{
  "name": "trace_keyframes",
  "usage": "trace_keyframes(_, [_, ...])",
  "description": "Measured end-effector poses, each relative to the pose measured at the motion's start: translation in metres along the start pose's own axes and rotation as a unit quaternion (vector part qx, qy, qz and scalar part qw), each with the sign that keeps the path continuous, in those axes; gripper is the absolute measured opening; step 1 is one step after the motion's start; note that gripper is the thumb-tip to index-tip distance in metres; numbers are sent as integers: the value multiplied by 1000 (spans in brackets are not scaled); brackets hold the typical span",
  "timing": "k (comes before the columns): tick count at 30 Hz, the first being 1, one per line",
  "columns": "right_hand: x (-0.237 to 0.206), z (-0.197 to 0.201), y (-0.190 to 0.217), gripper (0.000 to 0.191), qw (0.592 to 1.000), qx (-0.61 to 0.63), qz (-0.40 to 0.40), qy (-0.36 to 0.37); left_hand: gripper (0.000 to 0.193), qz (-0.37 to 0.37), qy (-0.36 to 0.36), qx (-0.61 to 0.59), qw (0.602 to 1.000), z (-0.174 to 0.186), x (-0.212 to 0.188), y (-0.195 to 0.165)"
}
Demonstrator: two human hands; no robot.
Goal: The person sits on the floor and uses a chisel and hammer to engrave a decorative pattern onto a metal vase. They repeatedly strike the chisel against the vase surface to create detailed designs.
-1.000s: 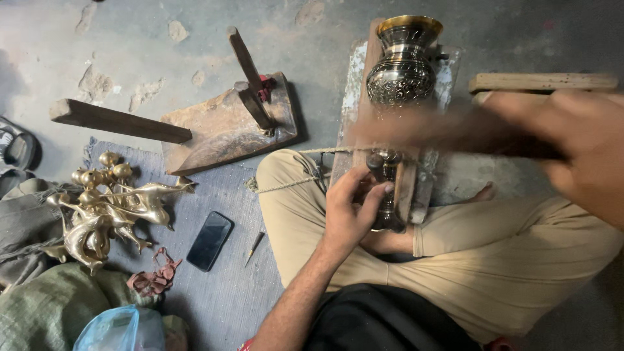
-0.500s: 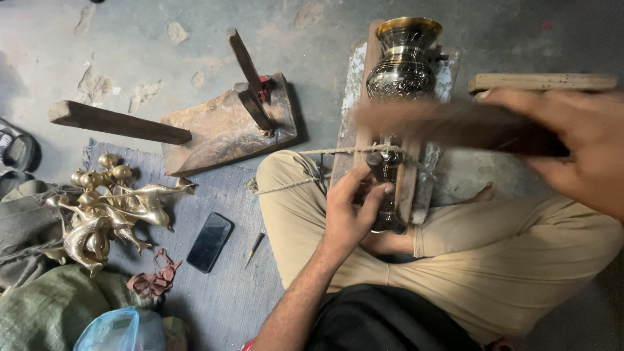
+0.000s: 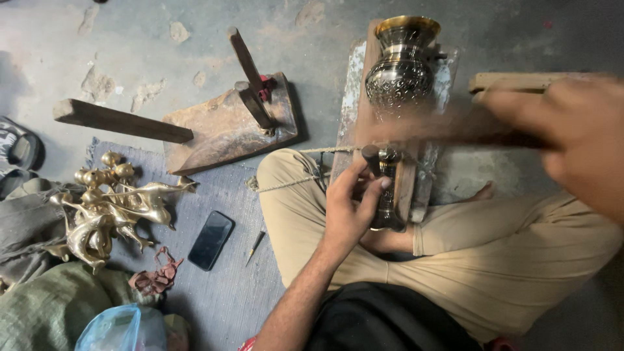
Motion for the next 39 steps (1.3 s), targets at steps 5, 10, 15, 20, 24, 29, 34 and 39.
trace_keyframes(5, [-7,-9,4,53,977,-209,-11,47,36,15,-20,-13,1000,0,-14,-7])
trace_keyframes(10, [-11,-16,8,50,978,-208,19,24,25,-70,-19,47,996,1,-21,-6])
trace_keyframes(15, [-7,-10,12,60,968,227,-108,20,23,-71,-22,46,996,4,-20,-3])
trace_keyframes(20, [-9,7,22,64,999,45,12,-12,24,-81,-31,87,992,8,-21,-1])
trace_keyframes(24, [-6,6,23,58,999,-20,38,-8,21,-62,-19,71,995,8,-23,3])
trace_keyframes(29, [-11,-2,22,56,999,-25,28,23,19,-59,-24,70,995,7,-23,9])
trace_keyframes(34, [-17,-10,16,57,996,81,49,3,18,-60,-36,82,994,6,-23,10])
trace_keyframes(39, [-18,-15,7,63,985,166,-11,32,25,-68,-39,100,992,7,-23,7])
Point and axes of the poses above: each hand's wrist, its own x-axis towards the middle knuckle, its own z-axis out of the back of the hand, y = z × x, the point moved 1 cm from there along x, towards the middle knuckle, and after that the axes turned 10 degrees about x, right-handed, at the moved point
